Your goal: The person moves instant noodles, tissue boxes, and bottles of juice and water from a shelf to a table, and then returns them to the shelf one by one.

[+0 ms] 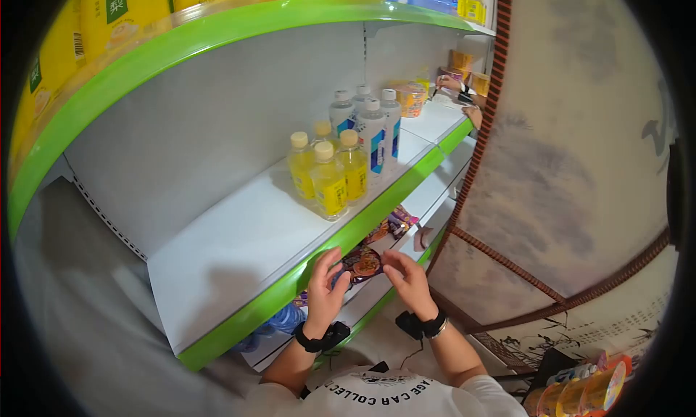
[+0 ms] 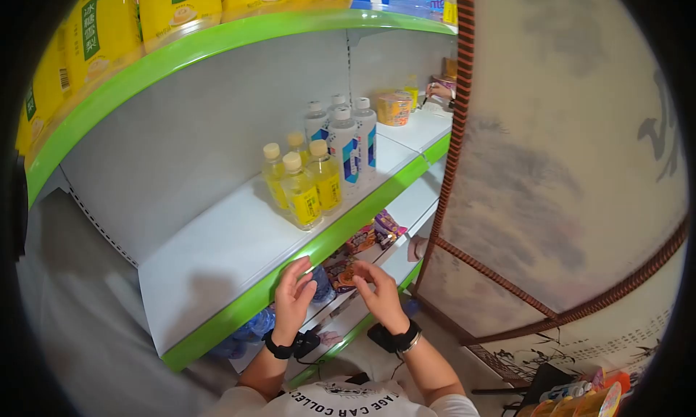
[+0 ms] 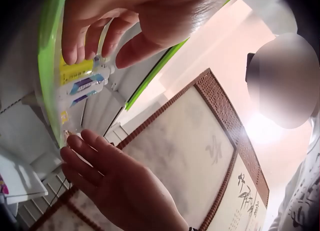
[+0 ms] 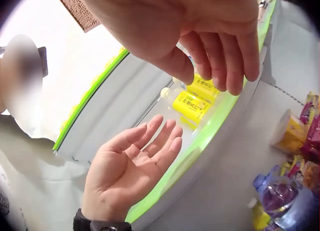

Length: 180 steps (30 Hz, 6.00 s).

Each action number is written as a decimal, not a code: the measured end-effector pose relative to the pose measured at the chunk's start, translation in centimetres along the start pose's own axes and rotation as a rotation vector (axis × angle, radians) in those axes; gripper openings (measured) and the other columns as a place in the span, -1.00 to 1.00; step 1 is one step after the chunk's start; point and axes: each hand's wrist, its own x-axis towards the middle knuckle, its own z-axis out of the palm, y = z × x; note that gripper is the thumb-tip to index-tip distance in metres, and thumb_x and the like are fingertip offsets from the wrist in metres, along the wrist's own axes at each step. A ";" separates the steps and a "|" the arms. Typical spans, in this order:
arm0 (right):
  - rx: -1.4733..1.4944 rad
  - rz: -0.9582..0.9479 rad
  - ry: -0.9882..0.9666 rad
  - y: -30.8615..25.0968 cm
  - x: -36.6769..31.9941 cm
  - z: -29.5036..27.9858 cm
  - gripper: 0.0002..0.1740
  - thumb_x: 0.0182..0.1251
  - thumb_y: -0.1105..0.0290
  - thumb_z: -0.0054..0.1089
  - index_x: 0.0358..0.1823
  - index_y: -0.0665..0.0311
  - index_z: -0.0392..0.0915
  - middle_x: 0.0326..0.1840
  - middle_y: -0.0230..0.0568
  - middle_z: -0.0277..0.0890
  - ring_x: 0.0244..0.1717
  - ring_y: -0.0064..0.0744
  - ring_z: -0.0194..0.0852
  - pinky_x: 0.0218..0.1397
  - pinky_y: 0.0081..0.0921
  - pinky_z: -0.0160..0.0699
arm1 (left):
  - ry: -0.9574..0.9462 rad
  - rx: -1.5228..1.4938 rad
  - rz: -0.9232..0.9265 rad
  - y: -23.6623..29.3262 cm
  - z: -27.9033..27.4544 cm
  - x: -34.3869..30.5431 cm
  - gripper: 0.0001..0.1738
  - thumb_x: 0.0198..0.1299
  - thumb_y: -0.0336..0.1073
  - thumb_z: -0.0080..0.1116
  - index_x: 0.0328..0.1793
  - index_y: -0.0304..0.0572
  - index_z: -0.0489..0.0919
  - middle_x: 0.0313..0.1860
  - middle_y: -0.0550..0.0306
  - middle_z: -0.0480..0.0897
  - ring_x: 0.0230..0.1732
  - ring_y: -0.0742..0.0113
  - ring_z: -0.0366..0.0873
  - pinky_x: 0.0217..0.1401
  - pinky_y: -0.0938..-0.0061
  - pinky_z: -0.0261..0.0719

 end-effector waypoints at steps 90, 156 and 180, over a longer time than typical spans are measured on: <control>-0.320 0.578 1.405 -5.4 -55.0 -12.7 -0.41 0.11 0.33 0.26 0.11 0.38 0.20 -0.07 0.21 0.48 -0.05 0.13 0.50 -0.03 -0.22 0.49 | -1.825 -0.264 -0.602 2.9 32.2 -37.7 -0.31 0.12 -0.53 0.12 0.40 -0.42 0.17 0.26 -0.05 0.38 0.28 0.23 0.32 0.30 0.41 0.29; -0.125 0.802 0.569 5.0 -54.2 -15.8 -0.55 0.23 0.31 0.22 0.08 0.44 0.46 -0.02 -0.06 0.56 -0.03 -0.31 0.56 0.03 -0.49 0.50 | -1.313 -0.031 -0.589 -5.7 26.7 -32.3 -0.58 0.24 -0.34 0.11 0.20 -0.34 0.44 0.10 -0.01 0.54 0.08 0.33 0.51 0.12 0.50 0.47; -0.085 0.226 0.051 2.1 -11.2 -2.4 -0.64 0.26 0.39 0.16 0.05 0.43 0.46 -0.08 -0.07 0.59 -0.06 -0.39 0.58 0.00 -0.52 0.51 | -0.357 -0.086 -0.264 -5.2 2.0 -6.7 -0.64 0.21 -0.45 0.09 0.15 -0.30 0.46 0.03 0.07 0.58 -0.02 0.41 0.55 0.04 0.56 0.49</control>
